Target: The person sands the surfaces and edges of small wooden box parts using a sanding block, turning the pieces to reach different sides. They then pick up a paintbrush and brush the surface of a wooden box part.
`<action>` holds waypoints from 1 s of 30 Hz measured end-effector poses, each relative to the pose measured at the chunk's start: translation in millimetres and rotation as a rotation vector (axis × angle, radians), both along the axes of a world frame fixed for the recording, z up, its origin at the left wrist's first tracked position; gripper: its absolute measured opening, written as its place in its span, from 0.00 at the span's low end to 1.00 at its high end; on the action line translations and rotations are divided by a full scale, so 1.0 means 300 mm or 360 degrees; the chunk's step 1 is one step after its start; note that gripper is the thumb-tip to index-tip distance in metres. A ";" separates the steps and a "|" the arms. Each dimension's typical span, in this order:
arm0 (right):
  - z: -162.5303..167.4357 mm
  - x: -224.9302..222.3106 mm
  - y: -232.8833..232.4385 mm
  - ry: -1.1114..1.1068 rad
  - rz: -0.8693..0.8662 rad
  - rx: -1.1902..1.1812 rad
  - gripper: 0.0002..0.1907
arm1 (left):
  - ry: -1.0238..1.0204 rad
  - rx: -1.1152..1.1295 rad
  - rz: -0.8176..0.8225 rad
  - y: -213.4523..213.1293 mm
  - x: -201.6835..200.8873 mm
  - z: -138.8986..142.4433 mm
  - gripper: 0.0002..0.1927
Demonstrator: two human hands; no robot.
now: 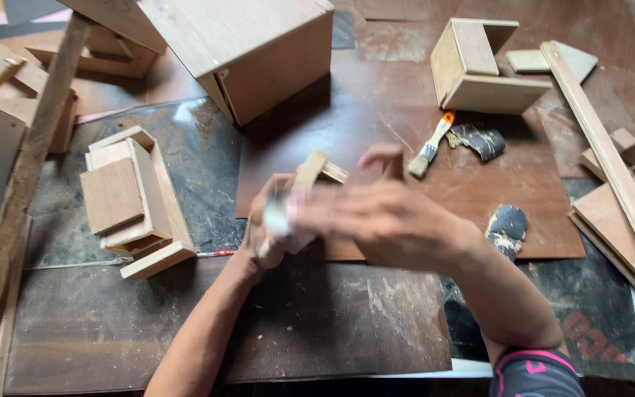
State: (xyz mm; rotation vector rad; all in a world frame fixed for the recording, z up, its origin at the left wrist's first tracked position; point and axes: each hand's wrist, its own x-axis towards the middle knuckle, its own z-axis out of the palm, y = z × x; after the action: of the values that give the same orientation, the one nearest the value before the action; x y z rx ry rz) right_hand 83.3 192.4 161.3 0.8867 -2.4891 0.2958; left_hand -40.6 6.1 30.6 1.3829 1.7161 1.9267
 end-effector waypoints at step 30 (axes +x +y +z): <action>0.018 0.012 0.003 -0.0018 0.0032 -0.0031 0.18 | -0.0006 0.0017 0.0007 -0.004 0.008 0.020 0.61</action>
State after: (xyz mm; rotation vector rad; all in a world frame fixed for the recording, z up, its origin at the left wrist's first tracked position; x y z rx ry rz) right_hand 87.0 193.4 166.8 0.9048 -2.4849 0.3319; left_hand -38.1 4.8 36.6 1.3798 1.7110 1.9419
